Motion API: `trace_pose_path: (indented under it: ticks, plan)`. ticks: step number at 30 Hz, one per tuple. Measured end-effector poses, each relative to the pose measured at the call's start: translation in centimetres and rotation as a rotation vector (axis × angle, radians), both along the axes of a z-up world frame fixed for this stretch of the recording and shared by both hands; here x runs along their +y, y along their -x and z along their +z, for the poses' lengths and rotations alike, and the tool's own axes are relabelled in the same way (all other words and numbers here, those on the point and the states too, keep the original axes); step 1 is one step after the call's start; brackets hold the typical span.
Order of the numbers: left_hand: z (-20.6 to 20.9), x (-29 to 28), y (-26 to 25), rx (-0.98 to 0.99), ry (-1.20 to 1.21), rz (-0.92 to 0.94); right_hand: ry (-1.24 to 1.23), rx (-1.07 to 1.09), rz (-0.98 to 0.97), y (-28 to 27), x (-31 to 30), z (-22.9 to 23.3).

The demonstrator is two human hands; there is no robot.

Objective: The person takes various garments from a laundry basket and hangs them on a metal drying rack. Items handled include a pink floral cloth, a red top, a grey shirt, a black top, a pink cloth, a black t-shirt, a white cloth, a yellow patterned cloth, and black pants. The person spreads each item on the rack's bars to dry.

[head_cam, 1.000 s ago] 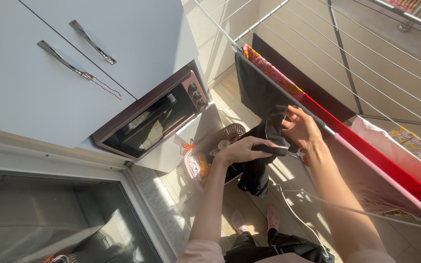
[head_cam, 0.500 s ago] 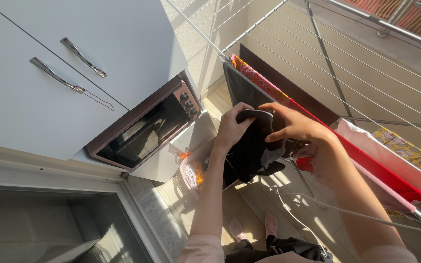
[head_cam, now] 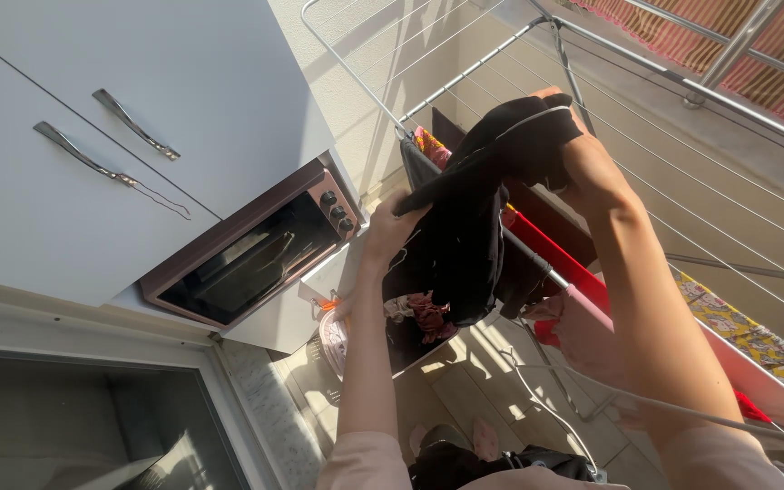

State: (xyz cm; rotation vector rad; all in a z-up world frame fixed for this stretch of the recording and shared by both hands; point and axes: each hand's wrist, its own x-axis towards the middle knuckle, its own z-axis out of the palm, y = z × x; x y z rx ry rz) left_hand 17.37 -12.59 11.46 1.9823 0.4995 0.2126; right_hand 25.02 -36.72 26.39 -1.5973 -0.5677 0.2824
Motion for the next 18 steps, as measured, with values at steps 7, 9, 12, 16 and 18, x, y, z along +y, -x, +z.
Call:
trace_pose_path:
  ticks: [7, 9, 12, 16, 18]
  plan:
    - [2.3, 1.0, -1.3, 0.152, -0.245, 0.013, 0.058, 0.012, -0.054, -7.5, 0.8, -2.5]
    - [1.5, 2.9, -3.6, 0.147, -0.453, 0.146, 0.072, 0.008, -0.076, -10.1, 1.1, -3.0]
    - [1.0, 5.0, -7.0, 0.354, -0.244, 0.237, 0.100, 0.006, -0.120, -15.0, 1.7, -3.6]
    - [6.2, 4.1, -12.0, -0.004, 0.672, 0.040, 0.133, -0.006, -0.189, -22.6, 2.5, -2.9]
    - [9.3, 3.2, -14.2, -0.126, 0.797, -0.019, 0.141, -0.001, -0.223, -26.0, 2.4, -2.9]
